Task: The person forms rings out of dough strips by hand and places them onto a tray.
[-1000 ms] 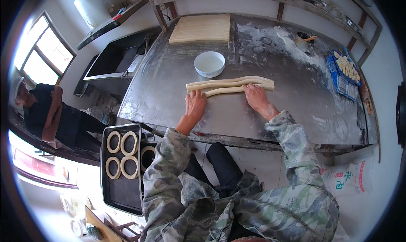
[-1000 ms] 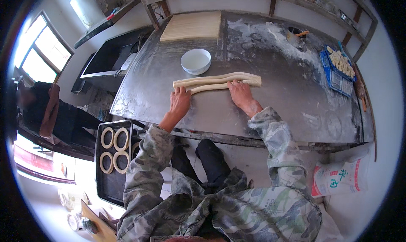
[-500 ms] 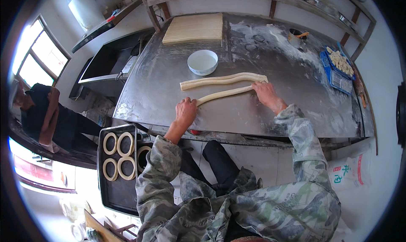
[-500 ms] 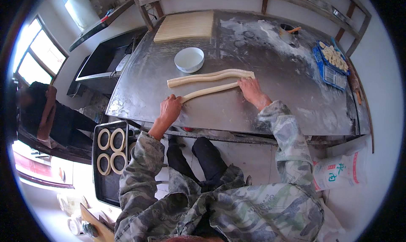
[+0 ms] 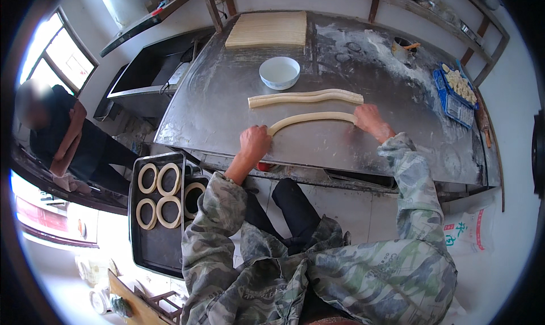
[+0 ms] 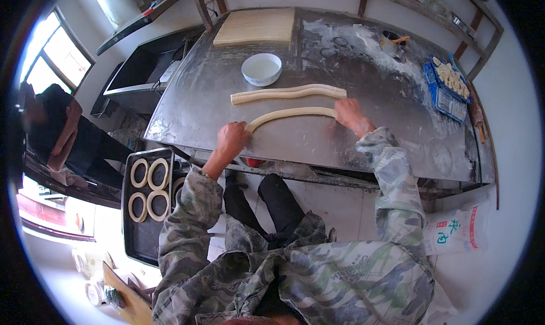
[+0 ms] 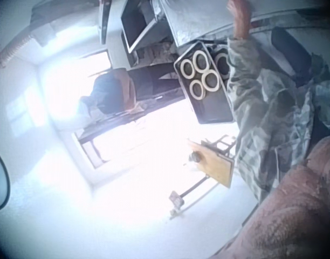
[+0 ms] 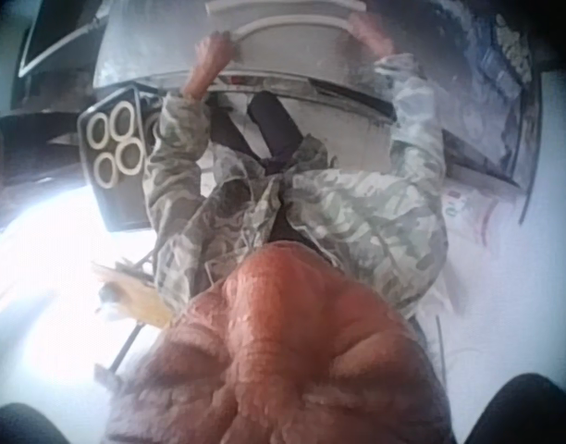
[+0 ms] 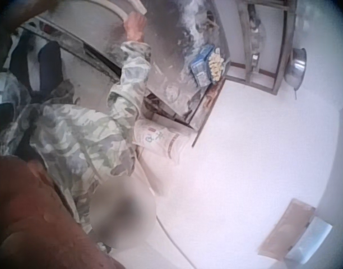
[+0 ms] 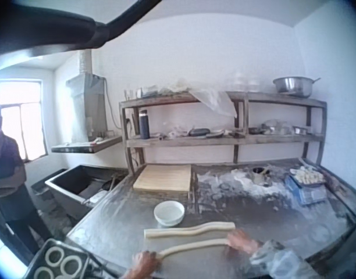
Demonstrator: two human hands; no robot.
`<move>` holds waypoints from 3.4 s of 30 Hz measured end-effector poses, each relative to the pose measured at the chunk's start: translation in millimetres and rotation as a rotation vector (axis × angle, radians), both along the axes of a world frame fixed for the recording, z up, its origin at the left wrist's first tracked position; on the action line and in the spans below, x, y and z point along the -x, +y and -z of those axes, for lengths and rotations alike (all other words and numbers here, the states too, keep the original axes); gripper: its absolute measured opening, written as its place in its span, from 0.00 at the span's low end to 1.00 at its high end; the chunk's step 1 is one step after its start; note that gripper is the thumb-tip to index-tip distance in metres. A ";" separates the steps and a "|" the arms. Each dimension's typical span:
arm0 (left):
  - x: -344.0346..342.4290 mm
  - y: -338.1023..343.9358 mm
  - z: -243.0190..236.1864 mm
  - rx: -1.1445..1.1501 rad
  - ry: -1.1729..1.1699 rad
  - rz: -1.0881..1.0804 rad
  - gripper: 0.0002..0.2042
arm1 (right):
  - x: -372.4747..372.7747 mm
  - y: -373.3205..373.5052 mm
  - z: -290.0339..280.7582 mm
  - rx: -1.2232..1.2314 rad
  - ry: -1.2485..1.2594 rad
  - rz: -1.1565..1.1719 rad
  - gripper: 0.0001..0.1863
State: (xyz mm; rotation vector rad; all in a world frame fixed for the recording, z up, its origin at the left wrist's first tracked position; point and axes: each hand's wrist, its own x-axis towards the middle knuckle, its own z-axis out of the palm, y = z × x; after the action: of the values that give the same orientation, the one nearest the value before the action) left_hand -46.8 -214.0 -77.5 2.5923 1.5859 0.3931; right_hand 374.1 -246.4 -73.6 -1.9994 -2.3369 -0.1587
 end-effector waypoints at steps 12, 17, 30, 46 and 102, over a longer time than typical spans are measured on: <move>-39.9 -47.2 -22.3 -0.234 -0.011 0.503 0.19 | 68.6 -70.1 -14.3 -0.041 0.293 -0.122 0.22; -52.1 -34.0 -7.3 -0.256 -0.001 0.738 0.15 | 70.2 -71.1 -4.9 -0.224 0.069 -0.483 0.14; -90.6 -51.6 26.3 -0.336 -0.244 0.436 0.08 | 98.3 -54.0 25.4 -0.195 0.462 -0.433 0.10; -95.1 -50.2 38.1 -0.284 -0.419 0.477 0.10 | 118.1 -54.0 24.2 -0.090 0.583 -0.468 0.12; -98.7 -39.7 17.2 -0.020 -0.427 0.465 0.07 | 135.5 -65.2 25.9 -0.448 0.432 -0.338 0.05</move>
State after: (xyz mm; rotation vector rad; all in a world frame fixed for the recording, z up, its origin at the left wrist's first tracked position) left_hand 52.0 -253.6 -94.7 2.5485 0.8227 0.8416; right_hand 238.6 -311.6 -99.5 -1.2684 -2.0844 -0.1887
